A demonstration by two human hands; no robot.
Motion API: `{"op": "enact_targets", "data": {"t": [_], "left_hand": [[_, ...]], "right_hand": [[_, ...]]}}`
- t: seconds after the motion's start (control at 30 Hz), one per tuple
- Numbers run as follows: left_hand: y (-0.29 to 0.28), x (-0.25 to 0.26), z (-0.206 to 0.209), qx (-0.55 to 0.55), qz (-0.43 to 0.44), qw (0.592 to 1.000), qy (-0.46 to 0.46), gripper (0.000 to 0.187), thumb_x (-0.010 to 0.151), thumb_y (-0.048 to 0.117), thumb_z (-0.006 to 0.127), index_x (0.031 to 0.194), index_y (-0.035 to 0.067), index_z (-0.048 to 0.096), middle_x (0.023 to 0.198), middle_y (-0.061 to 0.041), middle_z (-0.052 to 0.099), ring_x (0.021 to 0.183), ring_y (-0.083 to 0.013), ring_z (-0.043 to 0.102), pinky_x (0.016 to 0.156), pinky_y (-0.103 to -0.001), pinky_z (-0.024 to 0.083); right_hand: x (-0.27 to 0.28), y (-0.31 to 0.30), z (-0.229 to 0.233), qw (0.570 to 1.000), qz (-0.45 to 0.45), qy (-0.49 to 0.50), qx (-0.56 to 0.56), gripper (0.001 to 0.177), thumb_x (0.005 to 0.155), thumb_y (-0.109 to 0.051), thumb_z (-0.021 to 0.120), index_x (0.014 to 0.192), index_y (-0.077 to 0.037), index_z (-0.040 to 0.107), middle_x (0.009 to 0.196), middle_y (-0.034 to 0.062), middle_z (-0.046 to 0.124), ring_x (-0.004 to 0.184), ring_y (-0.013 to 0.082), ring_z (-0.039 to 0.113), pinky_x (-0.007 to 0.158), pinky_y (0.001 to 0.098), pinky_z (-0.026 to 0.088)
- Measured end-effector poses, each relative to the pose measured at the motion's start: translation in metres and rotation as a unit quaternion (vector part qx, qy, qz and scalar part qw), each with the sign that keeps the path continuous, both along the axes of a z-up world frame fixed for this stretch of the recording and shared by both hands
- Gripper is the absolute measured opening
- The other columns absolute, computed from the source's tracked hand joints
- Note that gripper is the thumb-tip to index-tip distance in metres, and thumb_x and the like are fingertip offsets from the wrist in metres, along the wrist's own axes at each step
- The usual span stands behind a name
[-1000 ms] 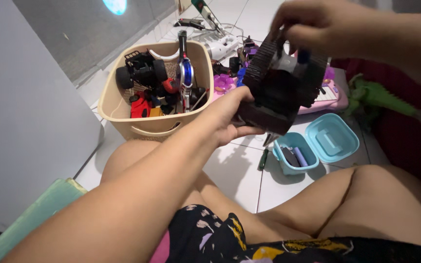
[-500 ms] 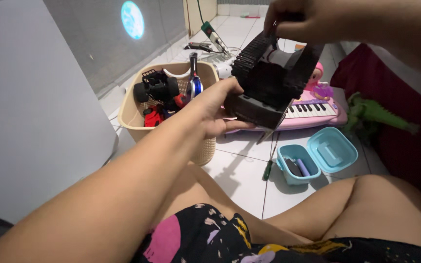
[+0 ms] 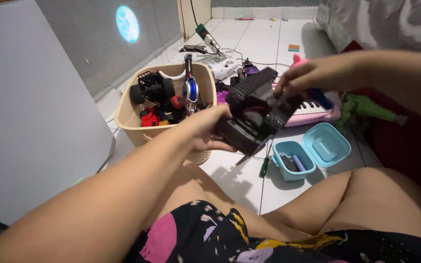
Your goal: The person sits on the floor and uses a screwdriver to remove screws from a black tracked toy vehicle. They then insert batteries into the toy's compartment and reattach the cover.
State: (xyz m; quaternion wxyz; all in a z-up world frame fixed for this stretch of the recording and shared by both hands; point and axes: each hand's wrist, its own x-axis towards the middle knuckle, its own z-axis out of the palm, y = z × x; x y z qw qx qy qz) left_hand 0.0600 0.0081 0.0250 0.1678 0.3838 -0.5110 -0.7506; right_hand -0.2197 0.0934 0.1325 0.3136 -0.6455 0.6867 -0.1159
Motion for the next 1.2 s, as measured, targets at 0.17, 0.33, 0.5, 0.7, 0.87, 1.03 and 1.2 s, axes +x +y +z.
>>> {"op": "enact_targets", "data": {"t": [0.17,0.33,0.5,0.7,0.87,1.03,1.2], "left_hand": [[-0.002,0.006,-0.032,-0.017,-0.051,0.998,-0.022,0.039,0.087,0.028,0.054,0.116,0.003,0.060,0.098,-0.016,0.072,0.094,-0.0324,0.073,0.079,-0.051,0.066],[-0.011,0.012,-0.056,-0.007,-0.016,0.998,-0.058,0.034,0.089,0.021,0.053,0.117,0.004,0.060,0.105,-0.018,0.068,0.094,-0.0366,0.073,0.079,-0.051,0.065],[-0.027,0.023,-0.078,-0.032,-0.017,0.997,-0.075,0.036,0.093,0.016,0.048,0.120,-0.005,0.058,0.110,-0.024,0.066,0.092,-0.0424,0.072,0.075,-0.052,0.065],[-0.048,0.030,-0.114,0.021,0.004,0.993,-0.112,0.031,0.097,0.007,0.046,0.125,-0.004,0.055,0.119,-0.023,0.063,0.099,-0.0399,0.070,0.081,-0.054,0.065],[-0.063,0.017,-0.134,0.040,-0.017,0.990,-0.134,0.031,0.097,0.003,0.047,0.124,-0.007,0.056,0.122,-0.025,0.064,0.105,-0.0430,0.071,0.080,-0.051,0.066],[-0.063,0.011,-0.144,-0.011,-0.074,0.986,-0.151,0.031,0.094,0.000,0.053,0.124,-0.003,0.059,0.118,-0.020,0.063,0.098,-0.0387,0.070,0.079,-0.050,0.067],[-0.060,0.004,-0.153,-0.061,-0.119,0.980,-0.145,0.034,0.090,-0.004,0.052,0.122,0.005,0.060,0.110,-0.018,0.065,0.091,-0.0364,0.072,0.070,-0.047,0.065]], "right_hand": [[-0.008,0.002,-0.048,0.993,-0.093,-0.070,0.027,0.043,0.090,-0.043,0.070,0.113,-0.007,0.076,0.090,0.0018,0.066,0.077,0.0088,0.061,0.066,0.0250,0.051],[-0.002,-0.009,-0.074,0.973,-0.121,-0.189,0.054,0.033,0.092,-0.036,0.070,0.105,-0.006,0.074,0.088,0.0007,0.064,0.072,0.0103,0.053,0.061,0.0270,0.044],[0.016,-0.025,-0.094,0.970,-0.141,-0.190,0.057,0.033,0.092,-0.036,0.072,0.100,-0.004,0.072,0.083,0.0009,0.058,0.072,0.0099,0.053,0.061,0.0265,0.046],[0.045,-0.033,-0.110,0.979,-0.074,-0.186,0.031,0.039,0.090,-0.040,0.071,0.106,-0.005,0.078,0.081,-0.0010,0.061,0.068,0.0096,0.048,0.057,0.0249,0.039],[0.046,-0.032,-0.117,0.981,-0.117,-0.153,0.007,0.038,0.091,-0.039,0.072,0.107,-0.005,0.080,0.080,-0.0005,0.061,0.070,0.0087,0.050,0.059,0.0246,0.038],[0.034,-0.028,-0.130,0.979,-0.131,-0.155,0.021,0.033,0.091,-0.036,0.072,0.109,-0.009,0.080,0.083,-0.0010,0.065,0.072,0.0091,0.051,0.060,0.0259,0.040],[0.033,-0.024,-0.146,0.980,-0.093,-0.173,0.015,0.034,0.092,-0.035,0.072,0.109,-0.007,0.080,0.088,-0.0041,0.070,0.074,0.0076,0.054,0.065,0.0227,0.045]]}}
